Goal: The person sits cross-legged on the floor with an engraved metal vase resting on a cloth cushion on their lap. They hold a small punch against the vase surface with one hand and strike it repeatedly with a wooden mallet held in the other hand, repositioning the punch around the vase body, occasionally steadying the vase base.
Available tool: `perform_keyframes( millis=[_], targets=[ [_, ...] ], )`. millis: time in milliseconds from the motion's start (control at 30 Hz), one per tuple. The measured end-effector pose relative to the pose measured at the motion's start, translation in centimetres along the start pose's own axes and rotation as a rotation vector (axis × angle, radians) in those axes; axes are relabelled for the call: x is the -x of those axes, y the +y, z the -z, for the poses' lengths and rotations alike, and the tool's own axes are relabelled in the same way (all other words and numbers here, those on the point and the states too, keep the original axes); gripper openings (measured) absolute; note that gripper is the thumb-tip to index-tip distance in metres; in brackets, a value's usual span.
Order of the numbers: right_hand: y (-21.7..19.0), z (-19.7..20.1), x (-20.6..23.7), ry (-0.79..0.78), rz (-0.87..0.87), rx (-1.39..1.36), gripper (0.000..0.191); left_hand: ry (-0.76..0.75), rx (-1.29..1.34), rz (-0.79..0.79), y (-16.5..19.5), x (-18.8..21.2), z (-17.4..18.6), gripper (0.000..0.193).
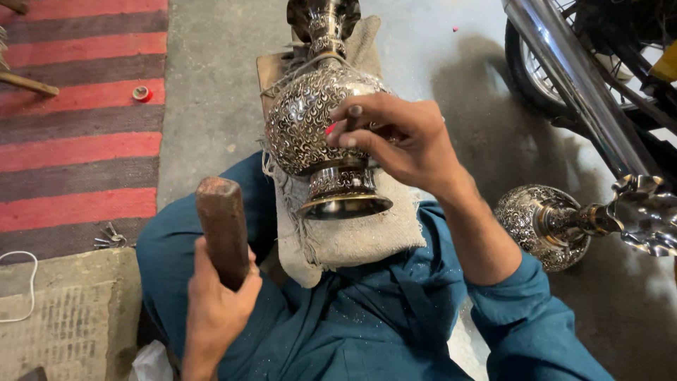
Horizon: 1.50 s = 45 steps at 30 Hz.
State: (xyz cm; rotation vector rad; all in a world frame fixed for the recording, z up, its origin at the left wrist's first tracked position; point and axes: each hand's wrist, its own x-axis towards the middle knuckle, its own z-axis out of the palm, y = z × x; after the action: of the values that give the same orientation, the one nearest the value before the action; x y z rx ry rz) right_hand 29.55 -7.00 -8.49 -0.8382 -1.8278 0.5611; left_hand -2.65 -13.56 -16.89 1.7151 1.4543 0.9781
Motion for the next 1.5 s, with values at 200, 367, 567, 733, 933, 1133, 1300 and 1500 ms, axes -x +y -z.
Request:
perform_keyframes(
  millis=[200,367,567,733,933,1133,1300,1500],
  targets=[
    [-0.5,-0.4,-0.2,0.009,0.05,0.138,0.022,0.04,-0.265,-0.323,5.7,-2.8,2.7,0.065],
    [0.1,-0.9,-0.1,0.061,0.072,0.138,0.021,0.032,-0.383,-0.496,9.9,-5.1,4.7,0.076],
    [-0.2,-0.9,-0.2,0.047,0.077,0.191,0.023,0.05,-0.46,-0.624,12.3,-6.8,5.4,0.083],
    [-0.9,-0.3,-0.7,0.0,0.047,0.279,0.022,0.18,-0.849,-0.73,11.9,-7.4,5.7,0.074],
    [-1.4,0.0,-1.6,-0.07,0.007,0.183,0.019,0.24,-0.89,-0.669,10.7,-7.2,5.7,0.074],
    [-0.8,-0.1,-1.5,-0.056,0.041,0.222,0.019,0.24,-0.959,-0.687,11.2,-7.3,5.4,0.082],
    [-0.2,-0.5,-0.8,0.016,-0.014,0.032,0.024,0.125,-0.527,-0.639,11.6,-7.1,5.4,0.079],
    [-0.6,-0.7,-0.6,0.028,0.032,0.181,0.024,0.082,-0.399,-0.645,11.3,-7.0,5.3,0.083]
  ],
)
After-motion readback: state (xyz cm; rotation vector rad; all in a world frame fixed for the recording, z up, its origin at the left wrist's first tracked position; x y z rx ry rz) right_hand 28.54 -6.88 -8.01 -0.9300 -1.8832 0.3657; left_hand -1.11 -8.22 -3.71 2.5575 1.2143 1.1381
